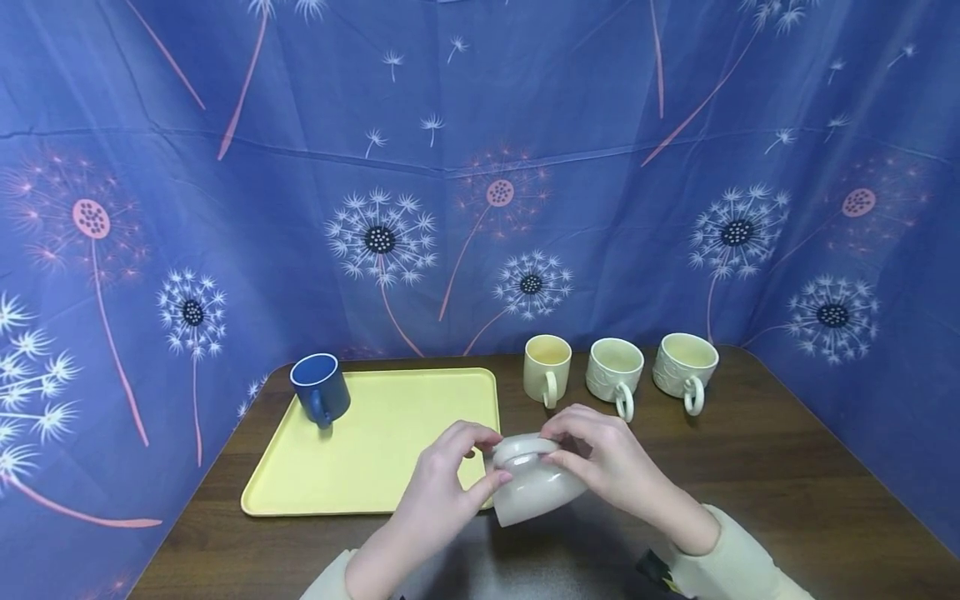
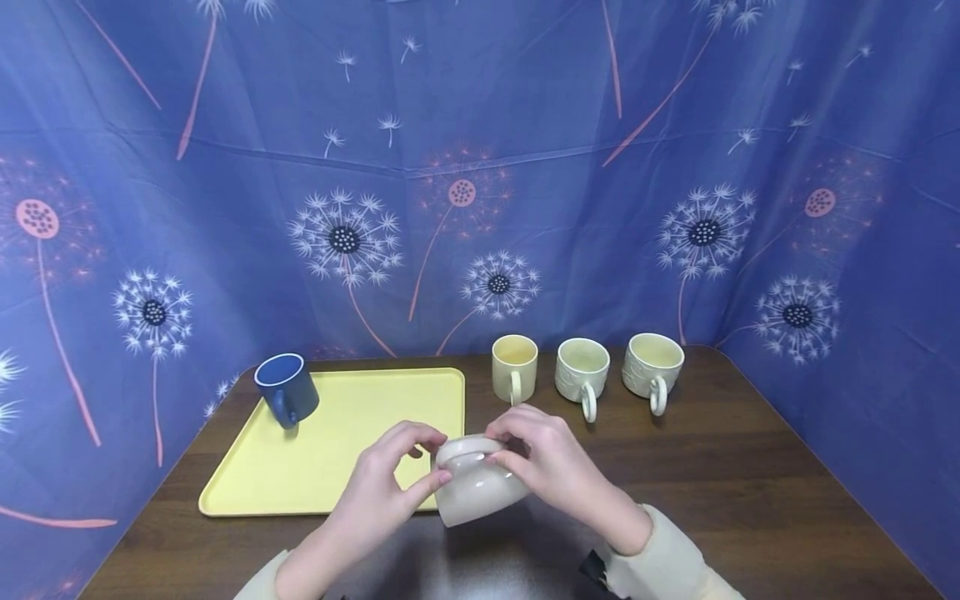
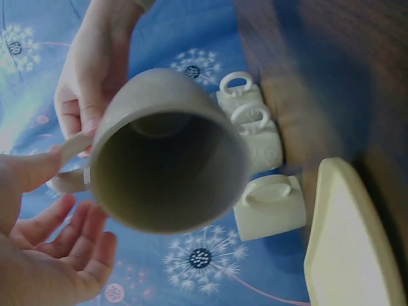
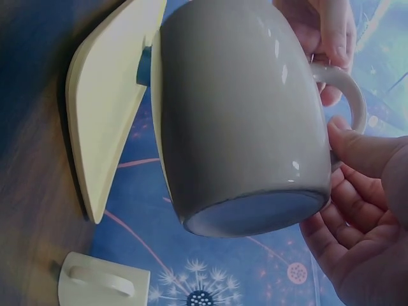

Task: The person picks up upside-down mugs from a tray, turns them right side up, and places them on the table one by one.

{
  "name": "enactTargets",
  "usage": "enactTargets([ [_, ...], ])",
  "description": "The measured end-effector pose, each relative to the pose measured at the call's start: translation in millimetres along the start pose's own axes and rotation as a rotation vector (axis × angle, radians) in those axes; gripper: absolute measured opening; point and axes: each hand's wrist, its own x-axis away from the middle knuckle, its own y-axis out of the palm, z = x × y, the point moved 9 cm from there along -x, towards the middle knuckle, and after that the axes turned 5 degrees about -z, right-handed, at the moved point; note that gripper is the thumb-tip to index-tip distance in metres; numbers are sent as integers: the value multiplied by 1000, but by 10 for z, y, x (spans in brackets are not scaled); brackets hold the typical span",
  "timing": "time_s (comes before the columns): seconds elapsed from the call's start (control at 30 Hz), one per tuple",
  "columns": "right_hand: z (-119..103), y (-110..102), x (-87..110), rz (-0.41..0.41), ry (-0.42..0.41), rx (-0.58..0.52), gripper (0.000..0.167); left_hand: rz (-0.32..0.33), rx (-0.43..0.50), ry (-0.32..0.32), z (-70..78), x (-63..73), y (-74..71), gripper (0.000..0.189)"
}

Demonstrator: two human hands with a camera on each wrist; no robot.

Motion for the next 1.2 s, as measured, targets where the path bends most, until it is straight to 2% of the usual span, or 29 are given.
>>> enactTargets([
  [0.17, 39, -18, 41, 22, 64, -9, 24, 62, 45, 84, 34, 23, 43, 36],
  [0.47, 32, -58, 104, 75, 87, -23, 26, 147, 57, 163, 95, 19, 62, 32],
  [0.67, 37, -40, 109, 66, 114, -48, 26, 206, 63, 190, 112, 21, 34, 30],
  [0.9, 36, -20, 107, 49, 127, -55, 28, 224, 56, 198, 104, 24, 12, 28],
  [1.2, 60, 2, 104, 44, 112, -100, 28, 222, 37, 250, 175, -32, -53, 29],
])
